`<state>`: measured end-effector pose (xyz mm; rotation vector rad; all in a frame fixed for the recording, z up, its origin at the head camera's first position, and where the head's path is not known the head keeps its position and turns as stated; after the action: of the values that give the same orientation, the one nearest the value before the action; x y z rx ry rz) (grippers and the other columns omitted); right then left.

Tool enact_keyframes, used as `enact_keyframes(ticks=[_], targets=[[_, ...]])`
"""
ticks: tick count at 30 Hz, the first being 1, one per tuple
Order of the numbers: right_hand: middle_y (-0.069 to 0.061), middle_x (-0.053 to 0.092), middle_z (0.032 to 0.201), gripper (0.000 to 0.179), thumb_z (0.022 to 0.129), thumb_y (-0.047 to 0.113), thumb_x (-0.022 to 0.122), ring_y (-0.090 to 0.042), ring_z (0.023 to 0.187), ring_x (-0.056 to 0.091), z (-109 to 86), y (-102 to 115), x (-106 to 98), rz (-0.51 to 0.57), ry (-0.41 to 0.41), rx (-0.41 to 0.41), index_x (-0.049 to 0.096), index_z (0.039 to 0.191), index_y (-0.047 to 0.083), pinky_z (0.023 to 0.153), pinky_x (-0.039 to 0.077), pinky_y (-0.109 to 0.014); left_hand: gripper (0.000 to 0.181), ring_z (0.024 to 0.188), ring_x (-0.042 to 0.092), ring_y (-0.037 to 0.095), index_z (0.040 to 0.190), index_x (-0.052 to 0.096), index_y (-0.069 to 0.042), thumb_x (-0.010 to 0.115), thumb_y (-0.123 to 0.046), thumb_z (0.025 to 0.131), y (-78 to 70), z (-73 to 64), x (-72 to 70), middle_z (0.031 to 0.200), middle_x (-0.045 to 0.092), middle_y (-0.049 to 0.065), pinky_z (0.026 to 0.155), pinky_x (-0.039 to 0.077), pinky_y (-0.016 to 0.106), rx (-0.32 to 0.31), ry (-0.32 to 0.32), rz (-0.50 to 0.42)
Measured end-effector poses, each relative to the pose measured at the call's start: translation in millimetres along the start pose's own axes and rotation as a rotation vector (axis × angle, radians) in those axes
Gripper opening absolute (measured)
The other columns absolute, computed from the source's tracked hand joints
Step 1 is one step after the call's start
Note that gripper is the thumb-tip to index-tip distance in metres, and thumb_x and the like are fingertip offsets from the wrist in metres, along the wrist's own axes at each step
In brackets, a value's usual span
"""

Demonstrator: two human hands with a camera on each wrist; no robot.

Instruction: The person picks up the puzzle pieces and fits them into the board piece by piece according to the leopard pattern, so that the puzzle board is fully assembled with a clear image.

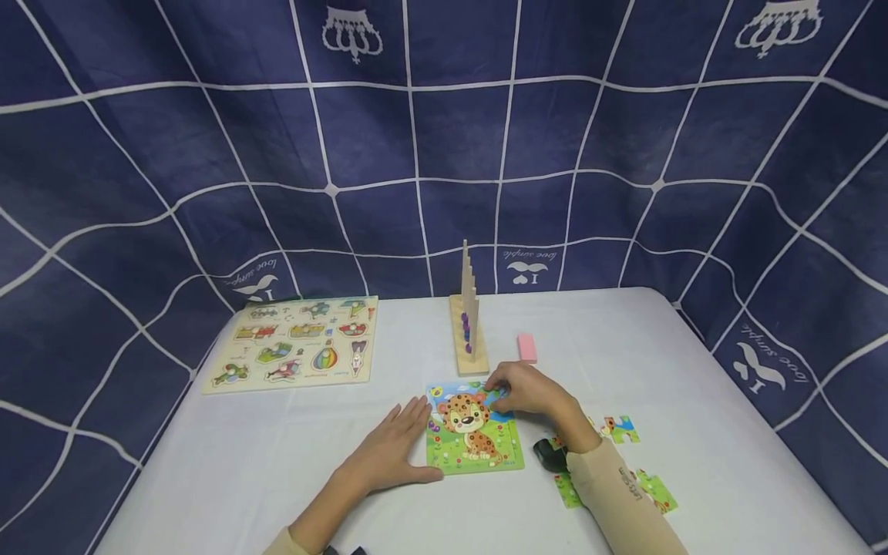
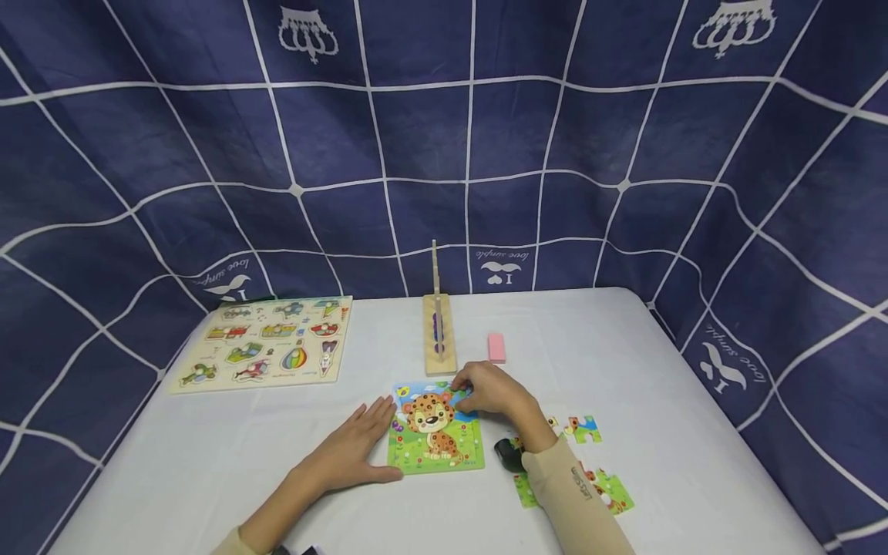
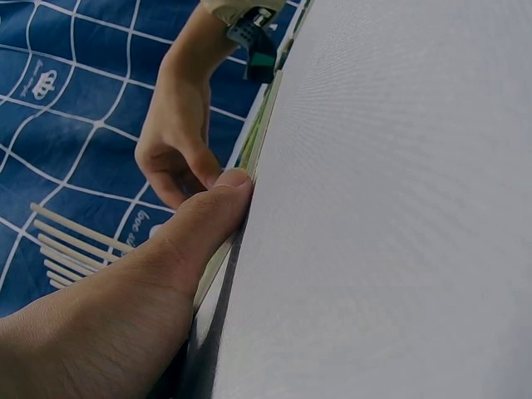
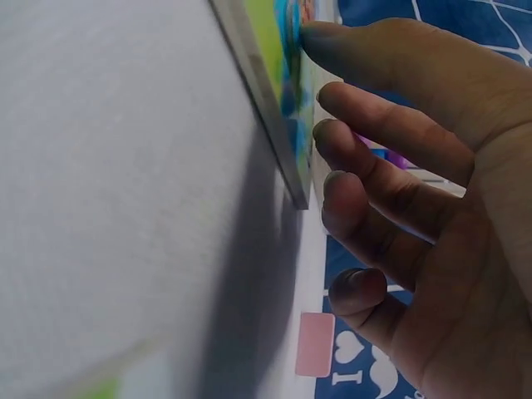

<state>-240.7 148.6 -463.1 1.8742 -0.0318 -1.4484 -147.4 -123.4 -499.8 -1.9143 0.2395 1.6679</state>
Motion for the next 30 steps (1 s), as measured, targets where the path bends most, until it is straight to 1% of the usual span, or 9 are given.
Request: enact_keyframes(ticks=[3,10,18,26,30], targets=[[0.002,0.068,0.096,0.026,0.072,0.014,0.081,-0.009,0.082,0.057,-1.2,-1.0,0.5,-0.002,0.004,0.002,0.076,0.097,0.011,0.076,0.052,-0.026,0.112,0.151,0.022,0.027,0.153,0.026,-0.005,0.052,-0.082,0.076,-0.1,-0.5,1.1,0.162,0.021,0.012,0.123,0.021,0.046,0.003,-0.004,0.000],[0.002,0.068,0.095,0.027,0.072,0.014,0.082,-0.008,0.081,0.057,-2.5,-2.3,1.7,0.000,0.001,-0.016,0.076,0.097,0.010,0.073,0.051,-0.023,0.112,0.150,0.022,0.027,0.153,0.026,-0.005,0.051,-0.082,0.076,0.1,-0.8,2.7,0.162,0.022,0.012,0.123,0.022,0.046,0.007,-0.014,0.015],[0.001,0.068,0.094,0.027,0.073,0.016,0.083,-0.012,0.082,0.058,-5.1,0.3,-3.4,0.014,-0.007,-0.021,0.075,0.097,0.009,0.072,0.051,-0.023,0.112,0.151,0.021,0.027,0.154,0.026,-0.005,0.052,-0.082,0.076,0.7,0.2,0.6,0.163,0.021,0.011,0.123,0.021,0.046,0.005,-0.005,0.008],[0.000,0.068,0.094,0.028,0.073,0.019,0.083,-0.013,0.080,0.058,-6.7,-3.6,-6.7,0.022,-0.015,-0.061,0.074,0.097,0.008,0.069,0.050,-0.019,0.112,0.151,0.021,0.027,0.154,0.026,-0.005,0.052,-0.082,0.076,0.5,0.4,1.0,0.163,0.021,0.011,0.123,0.021,0.046,0.004,-0.001,-0.002],[0.000,0.068,0.093,0.029,0.073,0.020,0.083,-0.013,0.080,0.057,-6.7,-4.5,-6.9,0.028,-0.017,-0.062,0.074,0.098,0.008,0.069,0.050,-0.020,0.113,0.151,0.021,0.027,0.154,0.025,-0.005,0.052,-0.082,0.076,0.8,0.6,1.1,0.163,0.021,0.011,0.124,0.020,0.045,0.000,0.002,-0.004]])
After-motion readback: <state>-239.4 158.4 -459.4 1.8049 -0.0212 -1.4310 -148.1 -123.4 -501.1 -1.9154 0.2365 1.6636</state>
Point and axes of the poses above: each hand's wrist, its own z-axis towards the middle knuckle, its own x-axis out of the palm, y = z × x, the point moved 1 cm from there along z, towards the middle knuckle
